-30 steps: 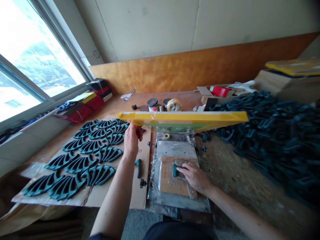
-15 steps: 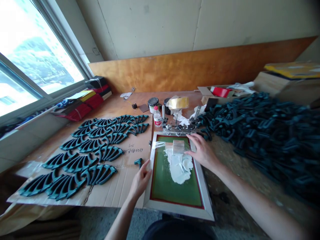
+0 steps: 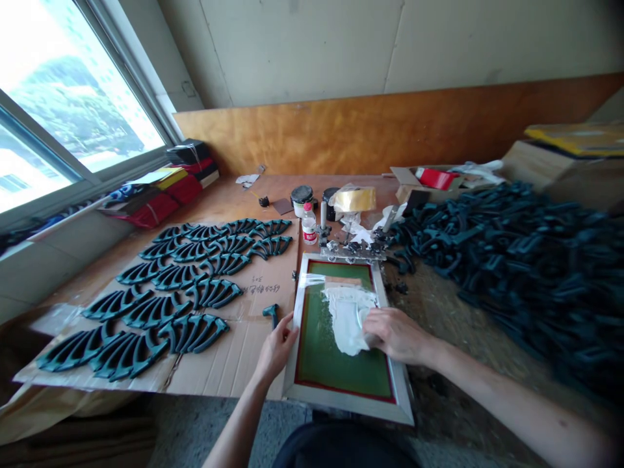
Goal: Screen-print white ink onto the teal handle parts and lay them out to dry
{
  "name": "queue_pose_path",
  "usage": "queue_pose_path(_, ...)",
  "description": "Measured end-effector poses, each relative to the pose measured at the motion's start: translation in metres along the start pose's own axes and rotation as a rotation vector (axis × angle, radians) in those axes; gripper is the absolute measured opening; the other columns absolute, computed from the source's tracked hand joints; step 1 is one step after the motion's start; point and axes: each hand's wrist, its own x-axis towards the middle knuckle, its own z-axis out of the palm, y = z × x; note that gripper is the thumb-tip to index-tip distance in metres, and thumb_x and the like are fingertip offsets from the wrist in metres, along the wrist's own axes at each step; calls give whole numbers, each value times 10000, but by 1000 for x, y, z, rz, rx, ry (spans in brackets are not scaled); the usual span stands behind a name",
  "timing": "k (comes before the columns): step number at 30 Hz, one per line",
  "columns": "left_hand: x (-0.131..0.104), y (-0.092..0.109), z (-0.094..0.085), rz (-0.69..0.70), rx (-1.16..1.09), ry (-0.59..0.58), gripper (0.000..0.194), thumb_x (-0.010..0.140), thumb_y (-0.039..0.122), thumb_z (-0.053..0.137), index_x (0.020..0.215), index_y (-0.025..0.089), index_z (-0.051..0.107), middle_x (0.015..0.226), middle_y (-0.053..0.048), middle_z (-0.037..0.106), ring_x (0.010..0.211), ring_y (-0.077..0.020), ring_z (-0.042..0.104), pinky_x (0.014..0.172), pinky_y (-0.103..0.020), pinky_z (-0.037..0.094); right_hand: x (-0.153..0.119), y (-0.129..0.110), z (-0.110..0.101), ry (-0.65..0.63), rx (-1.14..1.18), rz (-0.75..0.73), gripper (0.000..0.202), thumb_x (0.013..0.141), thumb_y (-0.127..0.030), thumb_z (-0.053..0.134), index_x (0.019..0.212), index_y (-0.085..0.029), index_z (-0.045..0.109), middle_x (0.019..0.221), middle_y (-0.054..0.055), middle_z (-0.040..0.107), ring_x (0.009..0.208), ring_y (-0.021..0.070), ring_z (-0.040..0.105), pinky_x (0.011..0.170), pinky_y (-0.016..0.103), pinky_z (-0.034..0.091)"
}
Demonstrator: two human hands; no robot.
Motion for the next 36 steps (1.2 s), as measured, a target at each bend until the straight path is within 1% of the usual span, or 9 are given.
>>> queue_pose_path(4, -1, 3, -1, -18, -36, 18, 646, 807, 533, 537, 1339, 167, 546, 661, 13, 609, 630, -160, 563, 583, -249, 413, 0, -6, 18, 250, -101, -18, 248, 859, -63, 428, 905, -169, 647, 875, 76, 649, 868, 203, 557, 742, 324, 460)
queue_pose_path(8, -2, 6, -1, -38, -72, 16, 677, 787, 558, 552, 1332, 157, 552, 635, 26, 578, 593, -146, 532, 537, -236, 386, -11, -7, 20, 165, -23, -73, 226, 867, -96, 454, 923, -181, 656, 841, 61, 645, 839, 187, 570, 735, 302, 473)
queue_pose_path(12, -7, 21, -8, -45, -143, -2, 718, 771, 558, 591, 1362, 158, 518, 613, 45, 545, 541, -115, 482, 489, -210, 337, 22, 12, -9, 139, 40, 184, 286, 864, -199, 603, 1147, -242, 626, 941, 27, 660, 880, 177, 605, 774, 282, 484)
queue_pose_path(16, -16, 64, -31, -64, -275, -37, 713, 741, 532, 657, 1348, 179, 532, 594, 54, 551, 493, -95, 471, 458, -190, 323, 58, 35, -51, 183, -148, 481, 619, 836, -362, 671, 1410, -332, 439, 1008, 29, 642, 867, 204, 631, 694, 278, 489)
queue_pose_path(20, -13, 126, -52, 41, -411, 21, 409, 747, 526, 660, 948, 176, 726, 822, -34, 694, 703, -162, 616, 576, -229, 456, 35, 69, -77, 451, -189, 609, 500, 910, -441, 531, 1378, -274, 474, 1052, 64, 639, 848, 214, 627, 670, 289, 475)
queue_pose_path(23, 8, 171, -58, 223, -554, 120, 426, 793, 566, 585, 920, 176, 702, 846, -46, 706, 713, -165, 629, 582, -242, 470, -1, 90, -58, 492, -54, 721, 337, 925, -419, 457, 1110, -190, 621, 900, 74, 656, 772, 211, 615, 683, 306, 471)
queue_pose_path(27, 39, 208, -59, 337, -668, 222, 442, 803, 590, 560, 869, 161, 646, 762, -52, 689, 669, -144, 627, 505, -206, 429, -28, 72, 10, 238, 32, 671, 325, 880, -502, 522, 868, -191, 614, 896, 83, 636, 822, 219, 602, 722, 316, 463)
queue_pose_path(32, 15, 170, -9, 132, -734, 286, 507, 779, 647, 565, 983, 184, 595, 836, -67, 711, 662, -151, 629, 515, -222, 443, -16, 10, 56, 30, -44, 677, 140, 886, -311, 566, 847, -177, 571, 919, 94, 641, 883, 226, 611, 753, 308, 452)
queue_pose_path(36, -38, 101, 68, -401, -628, -331, 717, 647, 763, 603, 1081, 192, 618, 1097, -173, 704, 887, -296, 686, 571, -334, 511, 3, -38, 57, 193, 4, 676, 89, 936, -287, 484, 923, -218, 537, 899, 57, 657, 855, 216, 611, 745, 319, 478)
